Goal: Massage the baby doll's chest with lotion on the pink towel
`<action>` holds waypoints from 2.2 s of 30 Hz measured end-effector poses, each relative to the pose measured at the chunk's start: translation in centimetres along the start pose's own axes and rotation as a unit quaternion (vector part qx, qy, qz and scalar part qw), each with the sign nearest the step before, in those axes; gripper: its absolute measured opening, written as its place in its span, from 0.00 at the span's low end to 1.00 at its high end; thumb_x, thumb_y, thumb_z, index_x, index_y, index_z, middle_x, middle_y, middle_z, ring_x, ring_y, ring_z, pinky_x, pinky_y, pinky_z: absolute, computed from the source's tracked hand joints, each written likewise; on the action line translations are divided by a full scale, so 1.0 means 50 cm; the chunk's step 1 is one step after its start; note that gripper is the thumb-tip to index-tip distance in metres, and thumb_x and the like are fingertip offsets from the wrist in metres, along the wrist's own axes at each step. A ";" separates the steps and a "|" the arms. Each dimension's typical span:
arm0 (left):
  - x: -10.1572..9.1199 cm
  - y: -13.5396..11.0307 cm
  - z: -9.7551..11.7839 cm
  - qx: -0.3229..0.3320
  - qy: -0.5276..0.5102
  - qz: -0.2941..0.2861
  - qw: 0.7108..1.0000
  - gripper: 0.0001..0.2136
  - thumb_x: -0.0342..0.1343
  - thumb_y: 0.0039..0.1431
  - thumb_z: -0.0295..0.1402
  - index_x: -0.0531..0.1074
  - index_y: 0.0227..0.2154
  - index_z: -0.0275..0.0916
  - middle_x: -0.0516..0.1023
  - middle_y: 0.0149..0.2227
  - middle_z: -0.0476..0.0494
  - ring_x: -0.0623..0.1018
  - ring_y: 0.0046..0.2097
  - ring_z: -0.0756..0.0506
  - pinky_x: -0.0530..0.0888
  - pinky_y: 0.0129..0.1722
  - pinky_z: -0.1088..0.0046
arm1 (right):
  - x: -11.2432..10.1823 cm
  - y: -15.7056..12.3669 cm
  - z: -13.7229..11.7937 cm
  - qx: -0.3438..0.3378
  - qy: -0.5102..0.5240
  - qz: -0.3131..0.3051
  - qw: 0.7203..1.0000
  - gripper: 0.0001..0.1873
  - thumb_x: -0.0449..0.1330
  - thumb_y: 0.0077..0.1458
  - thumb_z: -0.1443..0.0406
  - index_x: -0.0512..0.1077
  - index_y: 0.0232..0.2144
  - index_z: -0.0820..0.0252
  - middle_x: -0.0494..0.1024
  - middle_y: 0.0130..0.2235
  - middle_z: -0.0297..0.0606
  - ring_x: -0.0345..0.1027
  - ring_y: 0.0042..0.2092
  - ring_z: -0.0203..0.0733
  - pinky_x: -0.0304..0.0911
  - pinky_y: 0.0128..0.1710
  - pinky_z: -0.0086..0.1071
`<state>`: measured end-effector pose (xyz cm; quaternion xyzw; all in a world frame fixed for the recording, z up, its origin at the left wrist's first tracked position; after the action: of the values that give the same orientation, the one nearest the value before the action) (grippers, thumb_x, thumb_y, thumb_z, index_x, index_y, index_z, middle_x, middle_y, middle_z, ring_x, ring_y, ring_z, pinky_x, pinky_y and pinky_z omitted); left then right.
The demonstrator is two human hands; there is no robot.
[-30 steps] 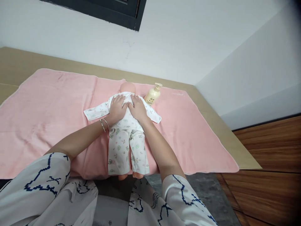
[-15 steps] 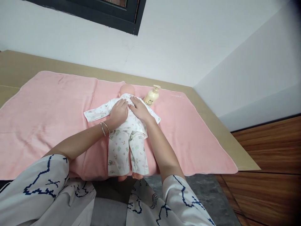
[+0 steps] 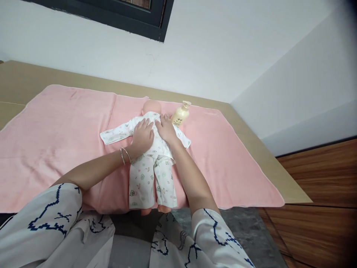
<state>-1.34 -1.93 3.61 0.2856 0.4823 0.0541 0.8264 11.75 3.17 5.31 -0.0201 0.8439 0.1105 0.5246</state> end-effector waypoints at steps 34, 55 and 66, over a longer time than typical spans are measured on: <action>0.025 0.079 -0.086 -0.020 -0.058 -0.045 0.997 0.23 0.45 0.67 0.37 0.67 0.61 0.33 0.68 0.65 0.33 0.64 0.68 0.36 0.57 0.71 0.53 | 0.015 -0.011 -0.008 -0.026 0.060 0.091 0.994 0.26 0.48 0.67 0.61 0.67 0.63 0.64 0.64 0.68 0.51 0.53 0.71 0.54 0.44 0.71 0.55; -0.021 0.057 -0.034 -0.034 0.039 -0.091 0.994 0.23 0.41 0.70 0.33 0.66 0.61 0.25 0.69 0.63 0.25 0.67 0.67 0.34 0.62 0.68 0.52 | 0.001 -0.040 -0.064 -0.050 -0.021 0.053 0.997 0.27 0.44 0.67 0.66 0.65 0.62 0.76 0.65 0.66 0.59 0.55 0.70 0.55 0.50 0.70 0.49; -0.044 0.021 0.017 -0.045 0.144 -0.110 0.982 0.25 0.39 0.70 0.33 0.61 0.65 0.27 0.62 0.67 0.21 0.64 0.69 0.28 0.60 0.67 0.44 | -0.005 -0.013 -0.040 -0.079 0.022 -0.021 0.996 0.31 0.45 0.69 0.60 0.57 0.68 0.73 0.54 0.72 0.54 0.43 0.74 0.56 0.41 0.73 0.52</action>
<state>-1.59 -2.22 6.18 0.1825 0.6219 0.0251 0.7612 10.19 2.09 6.25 -0.0818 0.8433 0.1651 0.5049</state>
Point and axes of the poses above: each hand's wrist, its own y-axis towards the middle knuckle, its own x-axis out of the palm, z = x × y, the point moved 4 cm from there along y, towards the middle knuckle
